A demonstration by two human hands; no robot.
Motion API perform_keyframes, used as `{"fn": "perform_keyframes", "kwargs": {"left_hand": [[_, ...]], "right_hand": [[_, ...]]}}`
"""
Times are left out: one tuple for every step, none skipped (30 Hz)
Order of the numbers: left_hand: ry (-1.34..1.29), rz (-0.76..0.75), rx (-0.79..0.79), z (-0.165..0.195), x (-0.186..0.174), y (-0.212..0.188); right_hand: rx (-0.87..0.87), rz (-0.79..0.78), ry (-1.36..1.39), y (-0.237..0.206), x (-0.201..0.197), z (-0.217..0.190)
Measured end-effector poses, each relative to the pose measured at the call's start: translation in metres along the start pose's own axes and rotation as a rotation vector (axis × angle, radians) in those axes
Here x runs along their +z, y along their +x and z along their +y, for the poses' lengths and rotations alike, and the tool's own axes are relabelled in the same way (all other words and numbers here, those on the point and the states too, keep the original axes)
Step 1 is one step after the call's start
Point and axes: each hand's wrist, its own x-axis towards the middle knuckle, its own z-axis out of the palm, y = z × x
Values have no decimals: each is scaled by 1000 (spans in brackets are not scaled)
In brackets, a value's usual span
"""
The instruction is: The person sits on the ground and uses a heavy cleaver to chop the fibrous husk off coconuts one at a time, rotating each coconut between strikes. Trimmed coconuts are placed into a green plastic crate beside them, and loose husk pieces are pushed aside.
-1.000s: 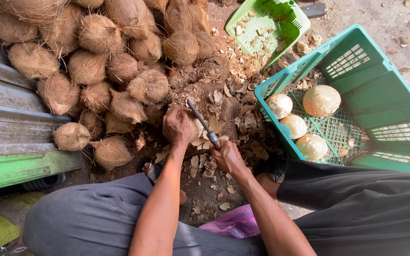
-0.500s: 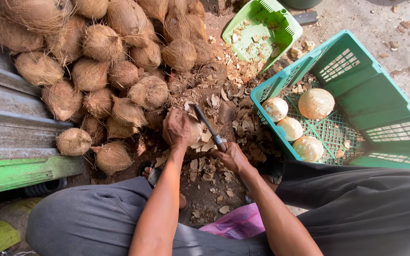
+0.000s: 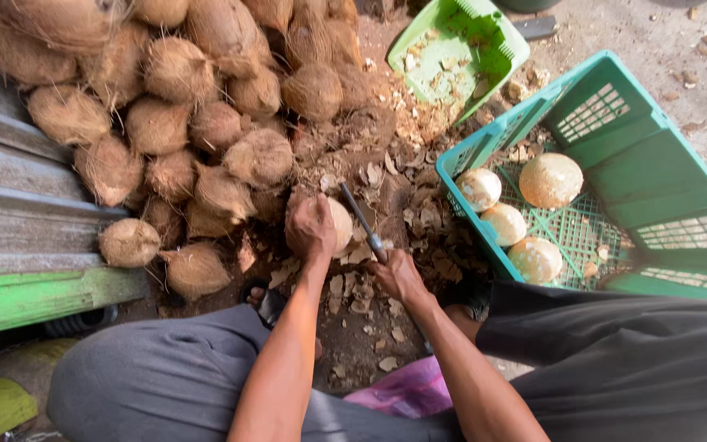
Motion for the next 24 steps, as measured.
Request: {"fn": "perform_keyframes", "kwargs": {"left_hand": [[27, 21, 57, -1, 0, 1], [36, 30, 65, 0, 0, 0], [53, 34, 68, 0, 0, 0], [70, 34, 65, 0, -1, -1], [61, -6, 24, 1, -2, -3], [45, -42, -6, 2, -3, -4], [24, -66, -29, 3, -5, -5], [17, -56, -17, 4, -6, -5], [20, -59, -16, 4, -6, -6], [26, -72, -19, 4, -6, -6], [12, -56, -4, 3, -6, -7], [-5, -37, 16, 2, -5, -6], [-24, -16, 44, 0, -3, -4], [-15, -28, 51, -3, -1, -4], [-5, -38, 60, -7, 0, -2], [1, -45, 63, -10, 1, 1], [4, -32, 140, -12, 1, 3], [12, -24, 217, -14, -1, 6], [18, -8, 301, -15, -4, 10], [-1, -47, 292, -17, -6, 13], [-21, -88, 281, -16, -9, 15], [-42, -133, 274, -14, -13, 14], [-6, -42, 348, -12, -17, 12], [25, 55, 430, -9, -20, 8]], "right_hand": [[-55, -7, 10, 0, -5, 0], [-43, -22, 18, -3, -10, -1], [-24, -44, 29, -5, -15, -4], [0, -70, 36, -9, -18, -8], [-11, -23, 58, -13, -19, -12], [-31, 36, 82, -16, -19, -16], [-66, 98, 106, -17, -18, -20], [-157, 157, 140, -16, -15, -23], [-231, 208, 176, -16, -10, -23], [-294, 258, 210, -17, -6, -20], [-250, 178, 144, -16, -2, -17], [-211, 102, 79, -11, 2, -13], [-175, 33, 16, -6, 3, -9], [-123, 3, 7, -3, 3, -3], [-70, -26, -1, -1, 3, 3], [-21, -57, -16, 3, 2, 8], [-35, -44, -4, 4, 0, 12], [-43, -34, 14, 4, -2, 15], [-62, -20, 33, 5, -4, 16], [-58, -31, 52, 6, -6, 17], [-51, -42, 72, 6, -8, 16], [-40, -49, 92, 7, -9, 15], [-29, -31, 101, 7, -9, 13], [-26, -6, 111, 9, -9, 10]]}}
